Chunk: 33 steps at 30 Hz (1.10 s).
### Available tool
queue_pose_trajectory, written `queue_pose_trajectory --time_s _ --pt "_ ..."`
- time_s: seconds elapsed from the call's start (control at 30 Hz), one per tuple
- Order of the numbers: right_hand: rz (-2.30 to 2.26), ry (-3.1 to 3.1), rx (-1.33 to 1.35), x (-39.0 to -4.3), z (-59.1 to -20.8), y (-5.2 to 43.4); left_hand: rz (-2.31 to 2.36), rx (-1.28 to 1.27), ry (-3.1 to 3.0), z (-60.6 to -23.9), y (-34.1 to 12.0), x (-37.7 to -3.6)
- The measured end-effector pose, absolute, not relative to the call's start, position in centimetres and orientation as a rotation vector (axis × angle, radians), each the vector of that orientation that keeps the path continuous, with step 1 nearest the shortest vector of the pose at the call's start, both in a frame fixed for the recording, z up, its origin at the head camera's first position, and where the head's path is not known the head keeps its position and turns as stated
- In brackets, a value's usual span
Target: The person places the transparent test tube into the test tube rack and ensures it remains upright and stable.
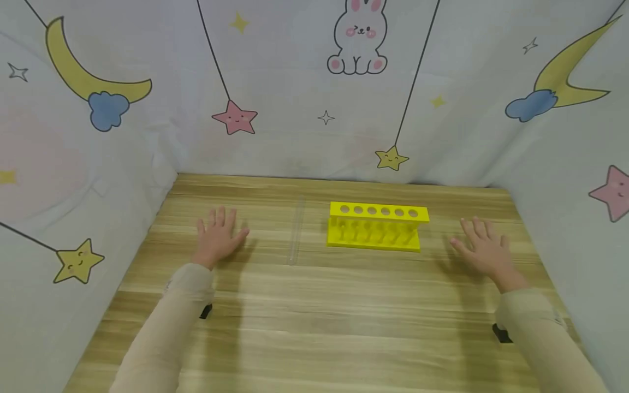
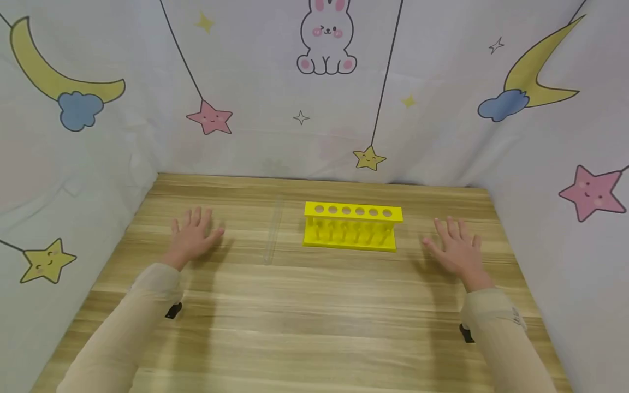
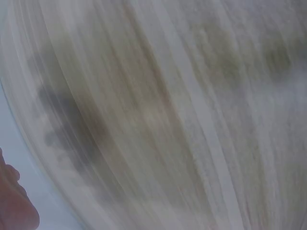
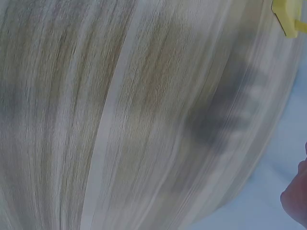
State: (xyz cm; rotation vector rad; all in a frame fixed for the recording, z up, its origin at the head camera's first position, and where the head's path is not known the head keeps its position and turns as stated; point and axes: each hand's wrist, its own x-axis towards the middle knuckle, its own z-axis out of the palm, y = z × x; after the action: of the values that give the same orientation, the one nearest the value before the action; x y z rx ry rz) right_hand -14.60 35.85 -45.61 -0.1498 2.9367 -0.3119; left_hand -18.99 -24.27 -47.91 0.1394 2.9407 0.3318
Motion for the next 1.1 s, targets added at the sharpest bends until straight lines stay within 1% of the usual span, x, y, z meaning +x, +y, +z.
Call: queue_pose_trajectory --time_s 0.23,0.5,1.1 --pt "-0.380 2.979 -0.193 -15.0 -45.9 35.3 0.351 0.148 2.964 -48.3 -23.7 -19.3" --pt "-0.632 3.098 -0.219 -15.5 -46.2 33.8 0.388 0.173 3.063 -49.1 -22.6 -19.6" --pt "-0.964 3.092 -0.058 -16.2 -46.6 31.6 0.505 0.172 3.112 -50.0 -20.3 -19.4"
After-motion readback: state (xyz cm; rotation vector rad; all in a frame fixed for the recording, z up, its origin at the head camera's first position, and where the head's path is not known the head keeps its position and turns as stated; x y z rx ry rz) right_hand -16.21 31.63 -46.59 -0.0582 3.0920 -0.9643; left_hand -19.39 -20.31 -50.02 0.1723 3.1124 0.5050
